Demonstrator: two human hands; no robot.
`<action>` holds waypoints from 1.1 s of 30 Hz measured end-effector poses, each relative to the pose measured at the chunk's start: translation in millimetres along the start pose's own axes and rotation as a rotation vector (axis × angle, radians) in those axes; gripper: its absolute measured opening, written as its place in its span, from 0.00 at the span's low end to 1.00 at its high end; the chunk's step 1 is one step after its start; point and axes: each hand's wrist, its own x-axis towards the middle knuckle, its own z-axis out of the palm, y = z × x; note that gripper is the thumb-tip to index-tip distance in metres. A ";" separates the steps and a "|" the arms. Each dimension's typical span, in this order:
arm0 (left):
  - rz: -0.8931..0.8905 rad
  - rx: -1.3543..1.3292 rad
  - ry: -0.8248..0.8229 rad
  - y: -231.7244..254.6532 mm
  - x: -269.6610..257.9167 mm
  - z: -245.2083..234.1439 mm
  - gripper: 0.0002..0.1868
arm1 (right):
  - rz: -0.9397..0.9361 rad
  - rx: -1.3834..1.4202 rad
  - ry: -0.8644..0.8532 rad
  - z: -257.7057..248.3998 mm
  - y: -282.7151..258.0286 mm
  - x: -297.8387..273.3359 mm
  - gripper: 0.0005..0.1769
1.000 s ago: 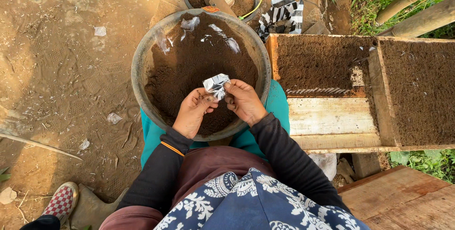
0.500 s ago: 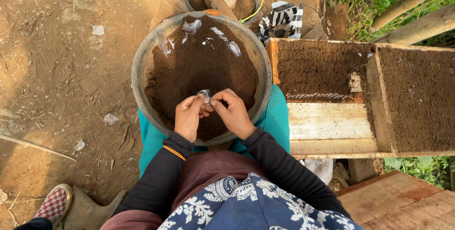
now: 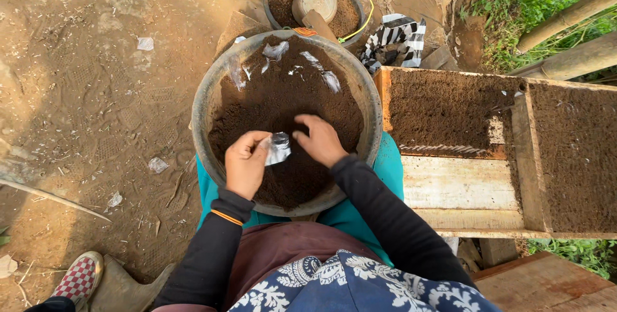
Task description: The person scoops dark soil from a large basin and fills small, clear plastic packets with it. They then place the filled packets into a wooden tray that is already partially filled with soil.
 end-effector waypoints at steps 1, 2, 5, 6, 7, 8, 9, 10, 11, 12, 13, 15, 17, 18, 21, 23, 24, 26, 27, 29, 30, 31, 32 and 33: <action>0.016 0.002 0.018 3.3 5.0 -5.6 0.10 | 0.016 -0.069 -0.008 7.1 9.0 15.2 0.20; 0.031 0.004 0.036 6.8 9.6 -10.9 0.08 | 0.031 -0.139 -0.015 14.1 18.0 30.3 0.24; -0.003 -0.051 0.051 18.2 9.8 -20.6 0.13 | -0.067 0.213 -0.355 53.2 19.1 22.9 0.29; -0.005 -0.046 0.049 19.7 11.4 -25.7 0.13 | -0.067 0.218 -0.356 59.5 28.9 25.0 0.29; 0.039 -0.011 0.025 21.1 13.0 -28.2 0.11 | -0.018 0.236 -0.395 63.5 40.5 26.2 0.25; 0.084 0.024 0.000 22.5 14.2 -31.2 0.10 | 0.031 0.253 -0.434 67.8 51.8 27.0 0.22; 0.085 0.021 0.001 28.4 13.1 -30.7 0.10 | 0.032 0.250 -0.433 67.0 62.6 21.3 0.22; 0.095 0.036 -0.022 34.5 11.6 -30.6 0.09 | 0.102 0.393 -0.410 66.3 73.1 15.2 0.21; 0.107 0.053 -0.043 40.7 10.2 -31.6 0.09 | 0.169 0.537 -0.385 66.3 82.8 9.9 0.19; 0.108 0.051 -0.041 40.5 11.4 -29.1 0.09 | 0.167 0.535 -0.385 64.8 84.5 9.8 0.19; 0.105 0.123 -0.064 39.9 11.5 -26.2 0.09 | 0.209 0.761 -0.271 64.2 86.9 7.7 0.20; 0.100 0.194 -0.089 41.3 9.6 -17.6 0.09 | 0.253 0.985 -0.149 38.8 56.3 -5.7 0.21; 0.072 0.409 -0.137 45.7 6.0 -5.0 0.10 | 0.251 1.388 0.072 -11.8 -9.4 -27.8 0.27; 0.071 0.407 -0.142 43.6 3.0 2.5 0.10 | 0.255 1.388 0.077 -12.4 -9.3 -25.2 0.27; 0.000 0.578 -0.259 27.6 -4.9 26.3 0.05 | 0.171 1.530 0.364 -15.1 -19.9 -24.6 0.22; 0.006 0.520 -0.299 3.5 -5.0 38.8 0.05 | 0.081 1.599 0.514 -14.6 -45.4 -28.3 0.16; 0.003 0.517 -0.305 -17.1 -4.0 45.7 0.05 | 0.086 1.597 0.519 -22.9 -61.2 -35.8 0.16; -0.070 0.378 -0.301 -58.2 0.5 56.9 0.10 | 0.289 1.427 0.457 -39.1 -95.3 -47.0 0.56; -0.073 0.377 -0.299 -46.5 -0.7 59.6 0.10 | 0.290 1.425 0.454 -39.3 -98.8 -50.9 0.56; -0.195 0.537 -0.209 -22.7 -2.1 65.8 0.13 | 0.354 1.503 0.489 -40.5 -105.5 -58.7 0.57; -0.196 0.537 -0.211 -3.8 -1.4 58.3 0.13 | 0.355 1.502 0.490 -33.3 -94.4 -56.4 0.57; -0.136 0.366 -0.223 15.6 0.6 51.1 0.13 | 0.357 1.471 0.511 -27.0 -83.4 -53.4 0.52; -0.077 0.196 -0.236 35.1 2.7 43.8 0.15 | 0.358 1.439 0.532 -20.7 -72.6 -50.3 0.48; -0.075 0.195 -0.235 37.4 2.3 43.1 0.15 | 0.356 1.439 0.533 -19.2 -73.4 -50.2 0.48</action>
